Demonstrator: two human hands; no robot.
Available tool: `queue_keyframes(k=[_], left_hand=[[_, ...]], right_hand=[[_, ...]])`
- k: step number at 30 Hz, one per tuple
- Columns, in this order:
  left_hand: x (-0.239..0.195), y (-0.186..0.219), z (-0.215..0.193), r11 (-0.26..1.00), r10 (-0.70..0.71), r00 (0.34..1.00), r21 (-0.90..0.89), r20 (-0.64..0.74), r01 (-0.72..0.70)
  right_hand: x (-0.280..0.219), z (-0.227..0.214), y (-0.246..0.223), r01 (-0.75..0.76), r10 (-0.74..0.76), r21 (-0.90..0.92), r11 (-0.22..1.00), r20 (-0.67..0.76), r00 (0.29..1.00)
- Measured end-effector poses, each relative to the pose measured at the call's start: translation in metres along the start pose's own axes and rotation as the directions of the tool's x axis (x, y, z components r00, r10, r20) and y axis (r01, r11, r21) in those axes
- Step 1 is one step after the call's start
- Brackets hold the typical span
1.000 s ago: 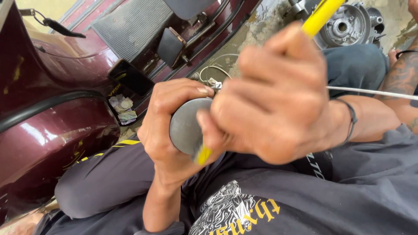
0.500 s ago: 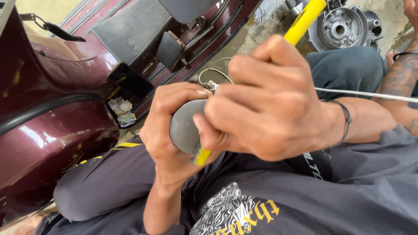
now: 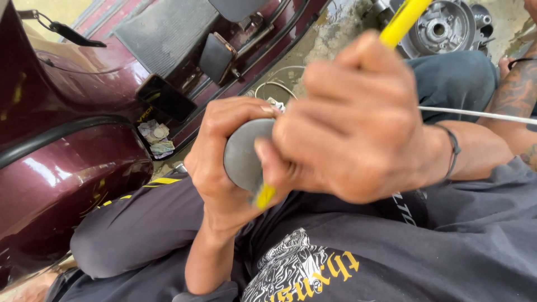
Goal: The person sits on the floor and uses a yellow brush to scrub the surface of a cylindrical metal part held in their left hand. They repeatedly brush the top and sides of the part while seated next to a maroon scooter.
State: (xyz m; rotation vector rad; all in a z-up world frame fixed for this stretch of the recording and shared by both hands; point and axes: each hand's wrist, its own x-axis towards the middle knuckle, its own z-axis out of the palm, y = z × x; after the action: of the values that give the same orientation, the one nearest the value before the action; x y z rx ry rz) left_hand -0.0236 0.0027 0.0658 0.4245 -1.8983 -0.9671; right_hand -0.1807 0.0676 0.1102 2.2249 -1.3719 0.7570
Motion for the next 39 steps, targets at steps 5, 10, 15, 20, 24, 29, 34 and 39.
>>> queue_keyframes(k=[5, 10, 15, 20, 24, 29, 34, 39], left_hand=[[0.002, 0.003, 0.007, 1.0, 0.026, 0.999, 0.002, 0.022, -0.026], [-0.002, 0.002, 0.008, 1.0, -0.007, 0.995, -0.024, 0.099, 0.01], [-0.004, -0.004, 0.007, 0.997, -0.01, 0.986, -0.08, 0.167, 0.024], [-0.003, -0.001, 0.008, 0.999, 0.018, 0.989, -0.033, 0.148, -0.014], [-0.005, 0.002, 0.006, 0.999, -0.016, 0.986, -0.045, 0.164, 0.023], [-0.005, 0.005, 0.009, 0.999, -0.012, 0.989, -0.032, 0.145, 0.017], [-0.002, 0.004, 0.009, 0.998, 0.009, 0.987, -0.062, 0.161, 0.001], [0.001, 0.006, 0.011, 0.995, 0.002, 0.981, -0.095, 0.196, 0.017]], right_hand=[[-0.004, -0.004, 0.001, -0.086, 0.086, 0.013, 0.996, -0.028, 0.996], [-0.016, -0.009, 0.006, -0.17, 0.17, -0.035, 0.985, -0.004, 0.985], [-0.02, -0.009, 0.007, -0.167, 0.169, -0.058, 0.984, 0.044, 0.985], [-0.016, -0.013, 0.001, -0.114, 0.114, -0.064, 0.991, -0.006, 0.993], [-0.016, -0.011, 0.001, -0.172, 0.171, -0.051, 0.984, -0.02, 0.985], [-0.017, -0.016, 0.0, -0.157, 0.156, -0.038, 0.987, -0.011, 0.988], [-0.016, -0.02, 0.0, -0.099, 0.097, -0.051, 0.994, -0.041, 0.994], [-0.016, -0.025, 0.004, -0.174, 0.174, -0.025, 0.984, -0.018, 0.985]])
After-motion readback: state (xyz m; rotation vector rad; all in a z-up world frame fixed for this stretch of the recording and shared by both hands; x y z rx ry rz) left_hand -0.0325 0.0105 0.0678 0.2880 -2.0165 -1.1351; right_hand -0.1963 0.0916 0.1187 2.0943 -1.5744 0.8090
